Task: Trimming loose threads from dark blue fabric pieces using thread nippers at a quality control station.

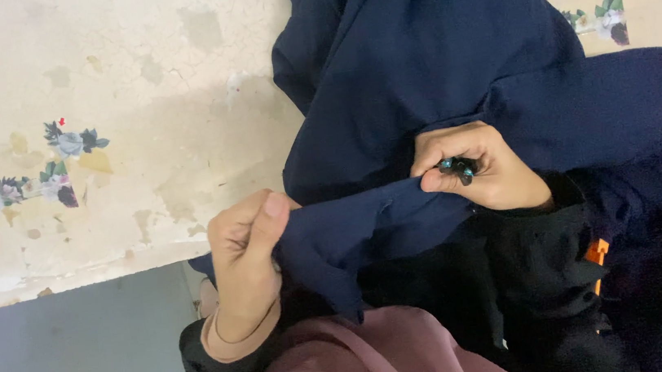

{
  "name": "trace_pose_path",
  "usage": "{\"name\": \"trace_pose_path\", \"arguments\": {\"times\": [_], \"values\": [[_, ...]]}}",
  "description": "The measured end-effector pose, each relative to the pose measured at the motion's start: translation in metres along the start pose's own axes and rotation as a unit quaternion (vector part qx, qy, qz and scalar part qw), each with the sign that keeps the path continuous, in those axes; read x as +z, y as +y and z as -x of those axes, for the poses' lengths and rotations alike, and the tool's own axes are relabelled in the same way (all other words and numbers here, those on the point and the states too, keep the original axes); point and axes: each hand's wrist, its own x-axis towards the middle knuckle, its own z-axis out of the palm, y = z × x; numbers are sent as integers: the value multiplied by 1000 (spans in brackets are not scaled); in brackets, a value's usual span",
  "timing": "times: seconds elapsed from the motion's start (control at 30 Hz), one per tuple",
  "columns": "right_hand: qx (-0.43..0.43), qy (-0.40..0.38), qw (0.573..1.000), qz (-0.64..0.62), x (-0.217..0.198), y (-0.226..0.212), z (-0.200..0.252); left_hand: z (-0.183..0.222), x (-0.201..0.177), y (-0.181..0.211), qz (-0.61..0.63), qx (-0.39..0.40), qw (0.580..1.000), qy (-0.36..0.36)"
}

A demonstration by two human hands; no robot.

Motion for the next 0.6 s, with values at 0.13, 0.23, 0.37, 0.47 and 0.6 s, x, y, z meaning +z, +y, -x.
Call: {"name": "trace_pose_path", "arguments": {"times": [0.13, 0.23, 0.37, 0.47, 0.6], "values": [[-6, 6, 1000, 3, 0, 1, 2, -2, -2, 9, -188, 44, 981, 28], [26, 0, 999, 35, 2, -3, 2, -4, 14, 20, -521, 257, 808, 94], [-27, 27, 994, 100, 12, -9, 6, 3, 28, 5, -531, 287, 788, -119], [-135, 83, 950, 269, 18, -17, 13, 2, 28, 2, -509, 396, 754, -123], [-332, 258, 775, 471, 21, -2, 22, 16, 6, -1, -435, 536, 714, -119]]}}
